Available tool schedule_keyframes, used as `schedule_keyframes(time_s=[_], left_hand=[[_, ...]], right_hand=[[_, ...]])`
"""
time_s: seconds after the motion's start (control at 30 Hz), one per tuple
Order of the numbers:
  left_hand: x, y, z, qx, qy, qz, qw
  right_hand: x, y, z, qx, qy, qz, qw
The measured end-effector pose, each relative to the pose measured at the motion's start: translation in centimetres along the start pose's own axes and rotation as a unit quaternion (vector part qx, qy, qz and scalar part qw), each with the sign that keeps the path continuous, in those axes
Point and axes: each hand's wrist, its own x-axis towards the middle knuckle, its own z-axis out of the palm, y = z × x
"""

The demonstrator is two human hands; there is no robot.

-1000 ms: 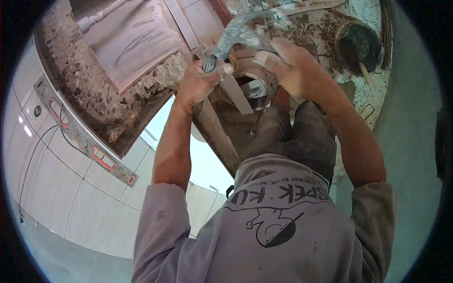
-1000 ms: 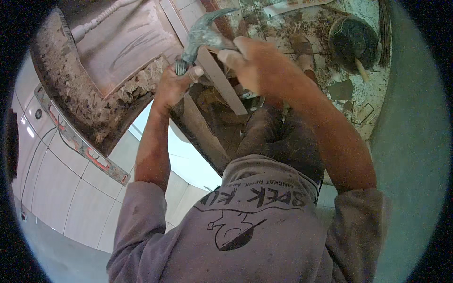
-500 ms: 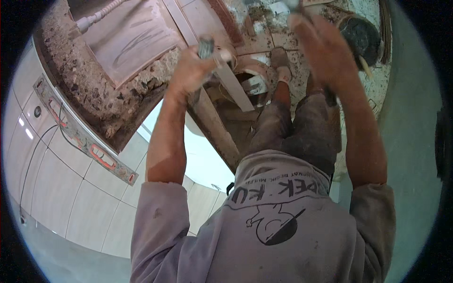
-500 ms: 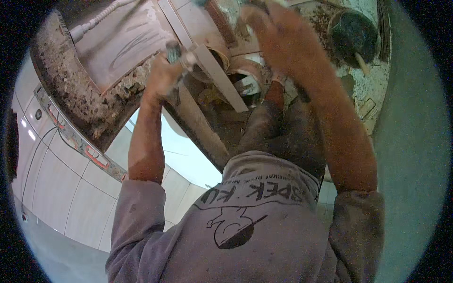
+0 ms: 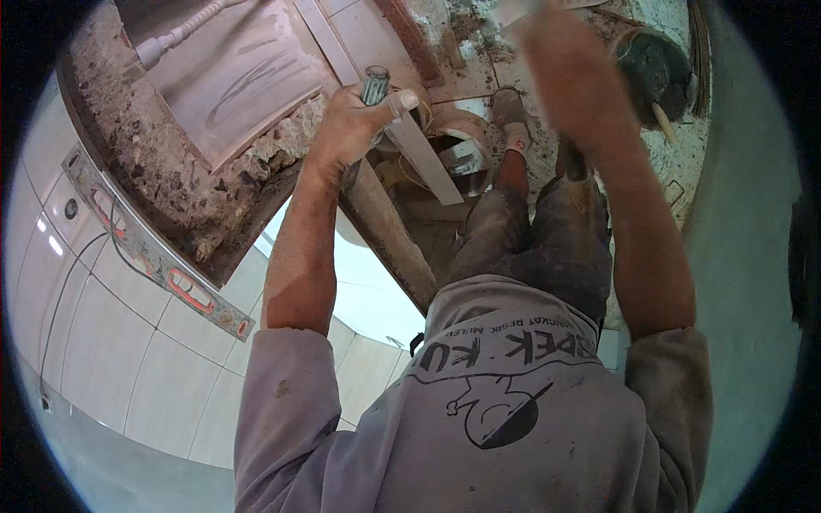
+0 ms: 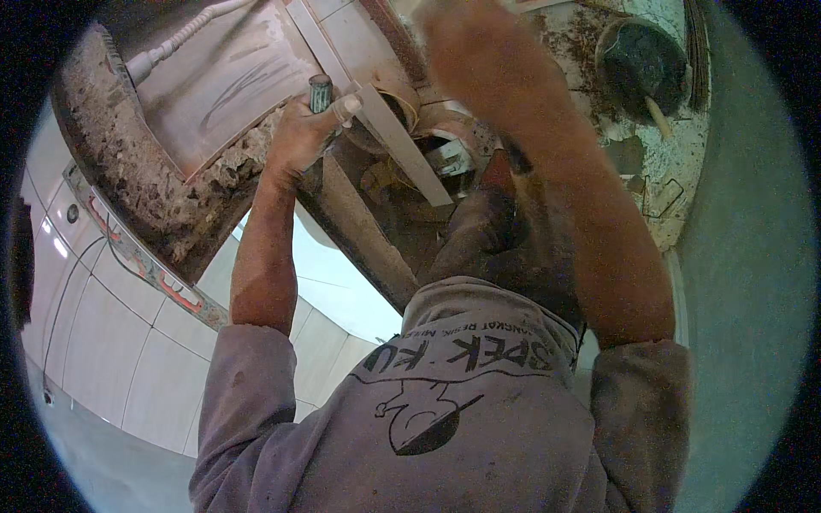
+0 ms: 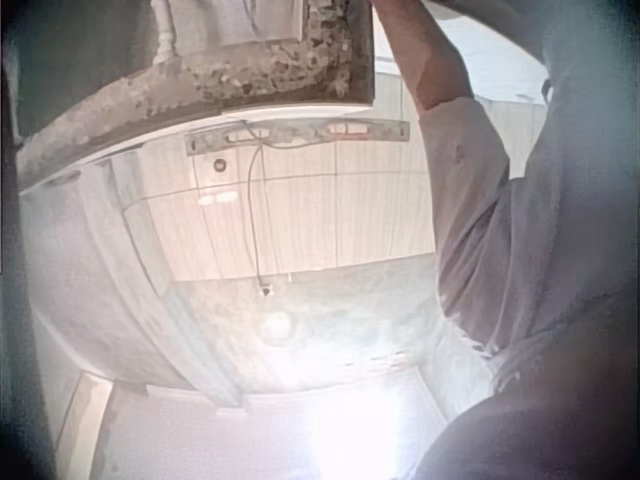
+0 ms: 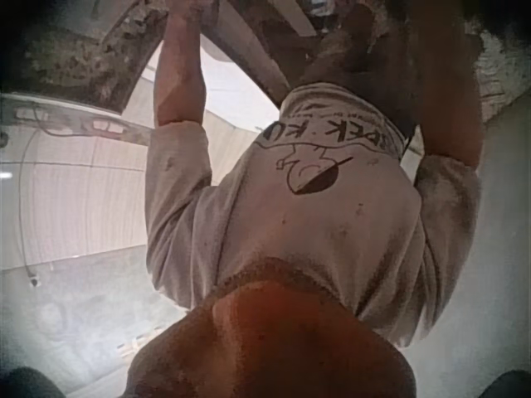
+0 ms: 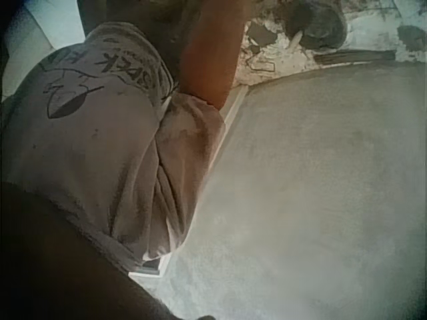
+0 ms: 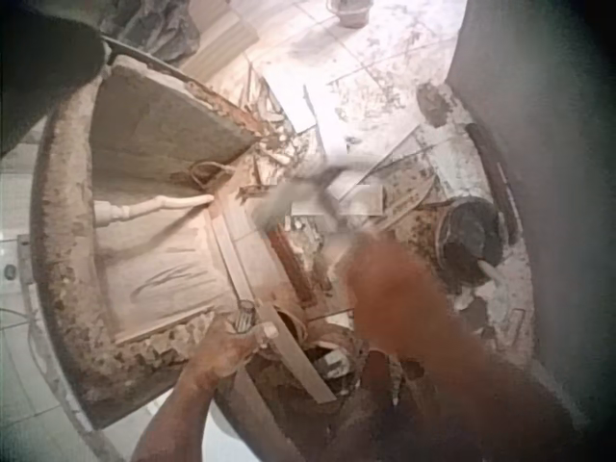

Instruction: Removing old wall material with a hammer and chisel and fitting new ceramic tiles to a ledge.

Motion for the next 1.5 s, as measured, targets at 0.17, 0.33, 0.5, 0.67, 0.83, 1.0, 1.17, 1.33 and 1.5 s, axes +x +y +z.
schedule_keyframes(time_s=[0.17, 0.33, 0.5, 0.67, 0.83, 1.0, 1.17, 1.33, 1.5], left_hand=[[0.2, 0.4, -0.1, -0.052, 0.041, 0.05, 0.997], [0.3, 0.3, -0.5, -0.039, -0.001, -0.023, 0.999], [0.3, -1.2, 0.3, 0.007, 0.046, 0.067, 0.997], [-0.1, -2.0, 0.4, -0.028, 0.001, -0.027, 0.999], [-1.3, -1.8, 1.4, -0.046, 0.031, 0.035, 0.998], [-1.9, -1.9, 1.2, -0.05, -0.017, -0.003, 0.999], [-2.0, -2.0, 1.8, -0.079, 0.023, 0.051, 0.995], [-2.3, -1.9, 2.1, -0.034, -0.002, -0.005, 0.999], [-2.2, -2.3, 2.0, -0.114, 0.016, 0.053, 0.992]], right_hand=[[0.2, 0.9, 2.0, 0.235, -0.167, 0.049, 0.956], [1.4, 1.1, 2.6, 0.016, -0.158, -0.036, 0.987], [2.4, 0.1, 2.8, 0.286, -0.271, 0.069, 0.917], [2.7, -0.7, 2.2, 0.298, -0.125, 0.02, 0.946], [1.1, -1.4, 0.2, 0.361, -0.236, 0.186, 0.883], [-0.2, -1.5, 0.4, 0.167, -0.012, -0.124, 0.978], [-1.2, -2.1, -0.1, 0.363, -0.179, 0.231, 0.885], [-1.3, -1.9, 0.5, 0.183, -0.04, -0.039, 0.982], [-0.7, -1.5, -0.5, 0.292, -0.172, 0.152, 0.928]])
